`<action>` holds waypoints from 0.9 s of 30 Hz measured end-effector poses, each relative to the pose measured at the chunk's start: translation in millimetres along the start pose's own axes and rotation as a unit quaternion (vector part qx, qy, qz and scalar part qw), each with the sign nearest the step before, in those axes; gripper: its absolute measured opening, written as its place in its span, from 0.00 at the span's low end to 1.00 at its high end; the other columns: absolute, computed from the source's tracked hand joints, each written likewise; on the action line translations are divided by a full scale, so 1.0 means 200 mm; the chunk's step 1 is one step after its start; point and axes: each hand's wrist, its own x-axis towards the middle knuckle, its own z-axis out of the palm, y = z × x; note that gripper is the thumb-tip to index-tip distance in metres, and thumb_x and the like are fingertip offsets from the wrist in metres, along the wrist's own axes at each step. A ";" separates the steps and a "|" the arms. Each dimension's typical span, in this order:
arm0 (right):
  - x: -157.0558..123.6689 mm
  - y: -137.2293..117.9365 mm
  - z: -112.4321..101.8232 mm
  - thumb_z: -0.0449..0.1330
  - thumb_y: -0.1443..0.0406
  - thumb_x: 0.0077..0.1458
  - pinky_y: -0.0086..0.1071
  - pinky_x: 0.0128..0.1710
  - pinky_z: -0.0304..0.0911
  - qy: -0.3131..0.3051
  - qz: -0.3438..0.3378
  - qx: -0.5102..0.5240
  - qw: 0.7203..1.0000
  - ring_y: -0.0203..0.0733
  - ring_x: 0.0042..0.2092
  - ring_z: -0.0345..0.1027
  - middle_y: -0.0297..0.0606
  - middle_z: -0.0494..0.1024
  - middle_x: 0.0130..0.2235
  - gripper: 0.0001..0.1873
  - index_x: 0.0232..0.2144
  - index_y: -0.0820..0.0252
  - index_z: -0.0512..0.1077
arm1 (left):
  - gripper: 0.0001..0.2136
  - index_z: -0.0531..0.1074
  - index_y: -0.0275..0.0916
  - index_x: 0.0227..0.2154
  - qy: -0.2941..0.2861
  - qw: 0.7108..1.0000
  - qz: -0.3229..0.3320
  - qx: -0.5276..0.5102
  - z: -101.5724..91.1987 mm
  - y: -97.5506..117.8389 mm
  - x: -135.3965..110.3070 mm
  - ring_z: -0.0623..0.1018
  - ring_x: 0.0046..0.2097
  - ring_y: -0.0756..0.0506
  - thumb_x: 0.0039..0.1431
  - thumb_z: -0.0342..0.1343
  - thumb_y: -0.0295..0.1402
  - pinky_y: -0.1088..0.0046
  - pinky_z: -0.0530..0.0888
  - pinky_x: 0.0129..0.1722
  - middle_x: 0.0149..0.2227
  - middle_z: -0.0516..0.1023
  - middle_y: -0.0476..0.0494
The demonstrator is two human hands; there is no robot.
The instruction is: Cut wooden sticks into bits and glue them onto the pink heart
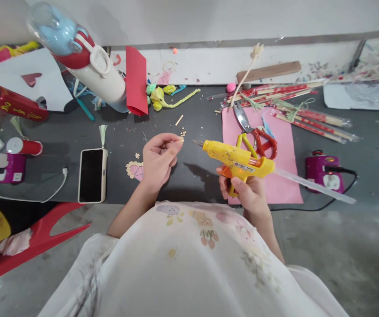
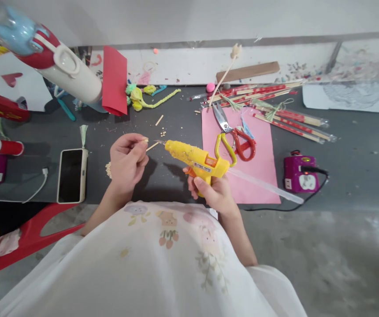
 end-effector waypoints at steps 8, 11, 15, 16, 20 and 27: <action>0.09 -0.03 -0.20 0.59 0.58 0.54 0.37 0.30 0.66 0.121 -0.112 -0.467 0.869 0.45 0.32 0.70 0.40 0.76 0.32 0.12 0.37 0.59 0.74 | 0.08 0.76 0.40 0.28 0.031 0.999 -0.011 -0.002 -0.09 -0.07 0.06 0.53 0.16 0.61 0.45 0.68 0.35 0.84 0.51 0.12 0.18 0.61 0.58; 0.14 -0.04 -0.25 0.58 0.58 0.55 0.39 0.38 0.67 0.085 -0.152 -0.606 0.776 0.51 0.41 0.72 0.45 0.77 0.42 0.20 0.48 0.59 0.69 | 0.09 0.77 0.40 0.28 0.039 0.999 -0.007 0.012 -0.12 -0.10 0.09 0.54 0.16 0.61 0.45 0.68 0.36 0.85 0.51 0.12 0.18 0.61 0.57; 0.20 -0.03 -0.26 0.54 0.57 0.59 0.41 0.37 0.65 0.062 -0.127 -0.733 0.665 0.54 0.43 0.71 0.51 0.76 0.41 0.21 0.50 0.66 0.67 | 0.09 0.77 0.40 0.28 0.041 0.998 0.000 0.037 -0.15 -0.13 0.13 0.55 0.17 0.60 0.44 0.68 0.37 0.84 0.52 0.12 0.18 0.60 0.57; 0.21 -0.03 -0.26 0.53 0.57 0.60 0.41 0.36 0.65 0.060 -0.114 -0.752 0.647 0.54 0.42 0.71 0.51 0.75 0.41 0.21 0.49 0.67 0.67 | 0.10 0.77 0.40 0.28 0.041 0.998 0.000 0.042 -0.15 -0.13 0.13 0.55 0.17 0.60 0.43 0.68 0.37 0.84 0.52 0.12 0.18 0.60 0.57; 0.24 -0.01 -0.23 0.54 0.58 0.60 0.40 0.35 0.63 0.039 -0.089 -0.794 0.601 0.55 0.42 0.70 0.54 0.74 0.42 0.21 0.49 0.69 0.66 | 0.10 0.77 0.40 0.28 0.038 0.998 -0.007 0.053 -0.18 -0.14 0.15 0.55 0.17 0.60 0.43 0.68 0.38 0.84 0.51 0.12 0.18 0.59 0.57; 0.22 -0.08 -0.20 0.56 0.57 0.58 0.41 0.36 0.63 -0.029 -0.064 -0.802 0.593 0.57 0.44 0.69 0.56 0.73 0.42 0.20 0.45 0.69 0.66 | 0.10 0.78 0.40 0.28 0.031 0.998 -0.023 0.052 -0.20 -0.14 0.14 0.53 0.17 0.60 0.44 0.68 0.38 0.83 0.50 0.13 0.17 0.57 0.57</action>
